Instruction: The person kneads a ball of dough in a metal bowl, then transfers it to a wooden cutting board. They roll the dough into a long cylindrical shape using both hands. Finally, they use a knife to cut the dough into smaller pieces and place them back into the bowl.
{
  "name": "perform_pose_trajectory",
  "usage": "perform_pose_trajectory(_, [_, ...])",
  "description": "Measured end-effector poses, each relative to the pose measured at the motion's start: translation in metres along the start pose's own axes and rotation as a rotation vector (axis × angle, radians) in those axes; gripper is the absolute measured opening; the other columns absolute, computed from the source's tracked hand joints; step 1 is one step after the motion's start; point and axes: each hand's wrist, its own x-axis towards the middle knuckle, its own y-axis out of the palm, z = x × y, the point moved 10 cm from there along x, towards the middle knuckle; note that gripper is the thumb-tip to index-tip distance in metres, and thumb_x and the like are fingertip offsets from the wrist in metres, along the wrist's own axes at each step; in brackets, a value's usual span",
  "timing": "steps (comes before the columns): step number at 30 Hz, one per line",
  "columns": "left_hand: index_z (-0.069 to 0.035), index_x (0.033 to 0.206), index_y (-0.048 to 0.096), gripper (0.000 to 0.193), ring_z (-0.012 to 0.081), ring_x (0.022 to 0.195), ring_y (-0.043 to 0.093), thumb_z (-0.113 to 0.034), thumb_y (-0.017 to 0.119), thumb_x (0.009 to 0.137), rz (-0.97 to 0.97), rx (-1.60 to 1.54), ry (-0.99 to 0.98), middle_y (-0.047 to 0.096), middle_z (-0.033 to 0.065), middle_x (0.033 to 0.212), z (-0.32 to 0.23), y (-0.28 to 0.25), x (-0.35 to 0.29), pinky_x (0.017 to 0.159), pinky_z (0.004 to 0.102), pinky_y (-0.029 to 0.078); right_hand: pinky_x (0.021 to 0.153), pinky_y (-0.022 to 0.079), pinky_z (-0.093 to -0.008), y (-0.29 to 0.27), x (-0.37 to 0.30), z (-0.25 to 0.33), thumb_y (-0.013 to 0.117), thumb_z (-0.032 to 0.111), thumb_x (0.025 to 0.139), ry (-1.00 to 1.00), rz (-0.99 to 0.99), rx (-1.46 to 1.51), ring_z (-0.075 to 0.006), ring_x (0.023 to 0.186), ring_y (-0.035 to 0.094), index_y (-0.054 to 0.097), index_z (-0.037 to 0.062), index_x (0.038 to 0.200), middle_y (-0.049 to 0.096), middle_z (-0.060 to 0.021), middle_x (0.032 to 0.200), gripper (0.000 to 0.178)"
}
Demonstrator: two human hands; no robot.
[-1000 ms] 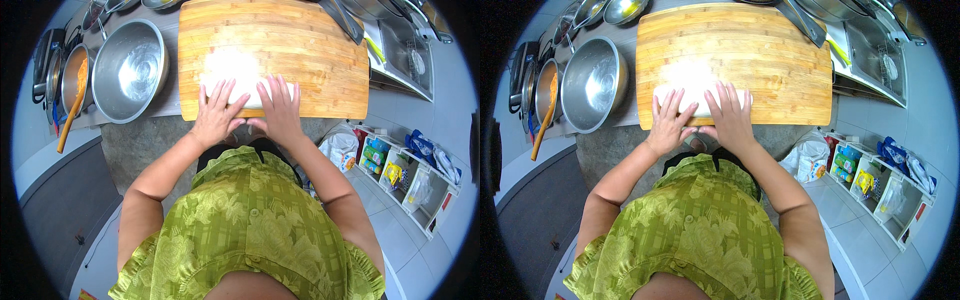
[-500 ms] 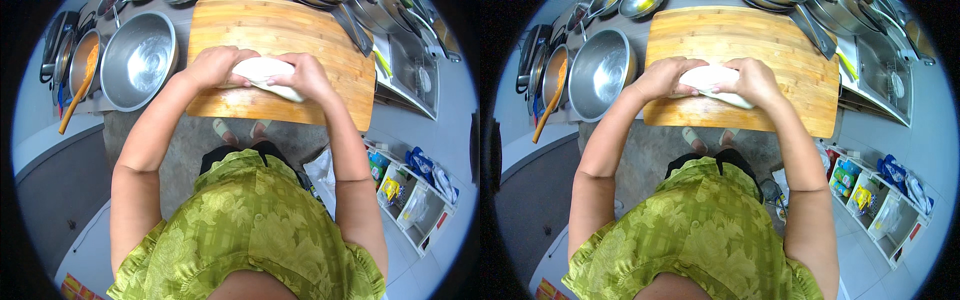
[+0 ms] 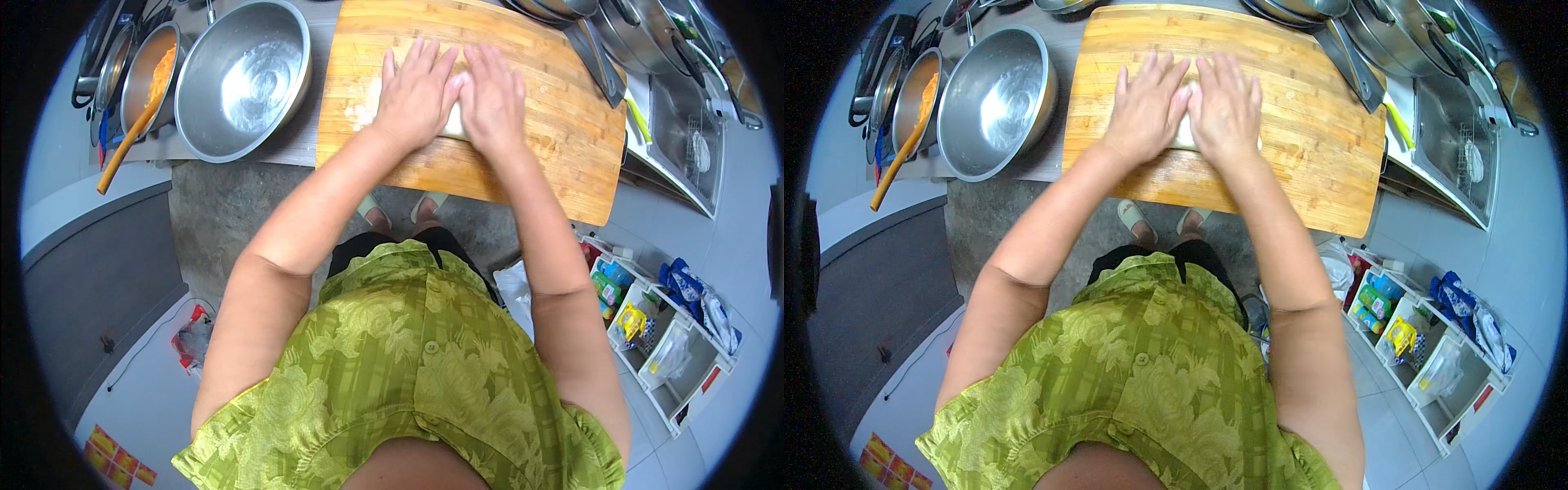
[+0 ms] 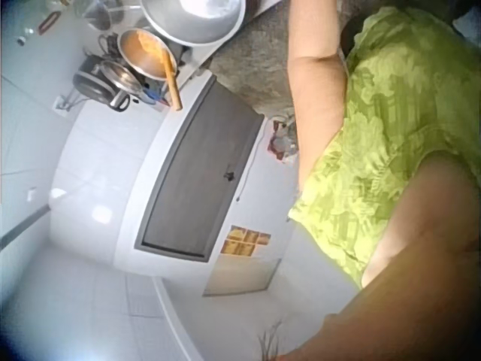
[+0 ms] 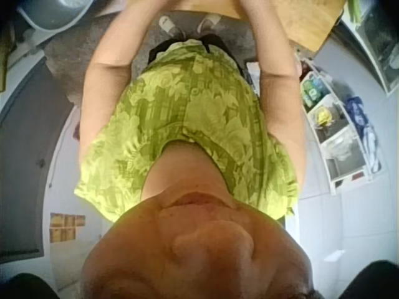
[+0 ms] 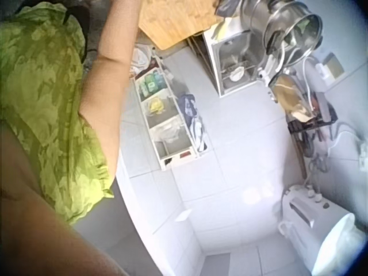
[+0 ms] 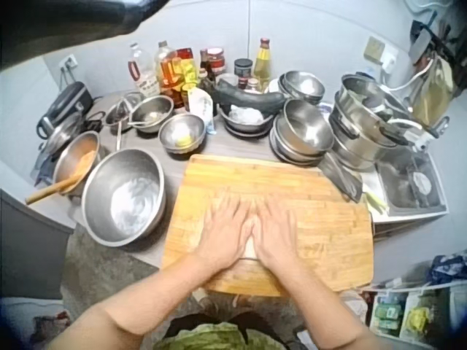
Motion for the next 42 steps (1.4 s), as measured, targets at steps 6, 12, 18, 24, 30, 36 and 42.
perform_pose_trajectory(6, [-0.013,0.15,0.044,0.065,0.0369,0.144,0.036,-0.036,0.065,0.093,0.132,0.011,0.196,0.038,0.0159,0.157,-0.03,0.003,-0.089,0.113,0.0649,0.027,0.117,0.025,-0.0585,0.007,-0.098,0.028,0.066,0.033,0.09,-0.229,0.102,-0.027,-0.0365,0.144,0.038,0.047,0.0074,0.147,0.042,-0.019,0.153,0.065])
perform_pose_trajectory(12, [-0.021,0.155,0.038,0.077,0.0352,0.149,0.026,-0.047,0.067,0.089,0.175,-0.009,0.161,0.026,0.0128,0.163,-0.035,0.026,-0.145,0.112,0.0712,0.02,0.116,0.019,-0.0661,0.02,-0.152,0.032,0.069,0.051,0.087,-0.163,0.106,-0.056,-0.0379,0.148,0.03,0.042,0.0083,0.151,0.034,-0.0169,0.16,0.081])
perform_pose_trajectory(18, [-0.026,0.151,0.046,0.071,0.0344,0.145,0.036,-0.06,0.058,0.09,0.153,0.107,0.149,0.043,0.0125,0.153,-0.011,0.019,-0.061,0.111,0.0723,0.025,0.116,0.017,-0.0679,0.017,-0.068,0.008,0.067,0.062,0.086,-0.049,0.14,-0.131,-0.0373,0.15,0.028,0.049,0.0183,0.149,0.035,-0.0182,0.16,0.079])
perform_pose_trajectory(24, [-0.033,0.155,0.04,0.075,0.037,0.152,0.024,-0.071,0.046,0.091,0.246,0.284,0.141,0.035,0.0149,0.161,0.022,0.028,0.024,0.117,0.0721,0.015,0.12,0.008,-0.0667,0.015,0.017,-0.034,0.053,0.072,0.09,0.03,0.088,-0.336,-0.0356,0.156,0.014,0.047,0.0244,0.152,0.025,-0.0189,0.165,0.078])
perform_pose_trajectory(30, [-0.034,0.161,0.026,0.085,0.0366,0.156,0.009,-0.078,0.042,0.089,0.206,0.379,0.107,0.018,0.0163,0.168,0.049,0.032,0.062,0.12,0.0691,0.007,0.124,0.008,-0.0602,0.027,0.061,-0.047,0.037,0.073,0.096,-0.118,0.068,-0.266,-0.0316,0.157,0.011,0.044,0.0271,0.154,0.025,-0.0154,0.166,0.074])
perform_pose_trajectory(36, [-0.033,0.159,0.032,0.075,0.0352,0.152,0.025,-0.053,0.06,0.092,0.238,0.153,0.394,0.033,0.0164,0.162,0.008,0.024,-0.016,0.121,0.0604,0.021,0.124,0.018,-0.0547,0.031,-0.025,-0.001,0.052,0.05,0.1,-0.297,0.333,-0.151,-0.0329,0.152,0.025,0.045,0.0161,0.152,0.034,-0.0128,0.162,0.063])
perform_pose_trajectory(42, [-0.034,0.155,0.04,0.07,0.0323,0.149,0.031,-0.029,0.069,0.09,0.275,0.275,0.411,0.034,0.0135,0.16,-0.026,0.019,-0.126,0.116,0.062,0.028,0.119,0.023,-0.0614,0.014,-0.138,0.037,0.07,0.047,0.089,-0.254,0.273,-0.12,-0.0349,0.151,0.025,0.04,0.0167,0.154,0.03,-0.0092,0.163,0.078])
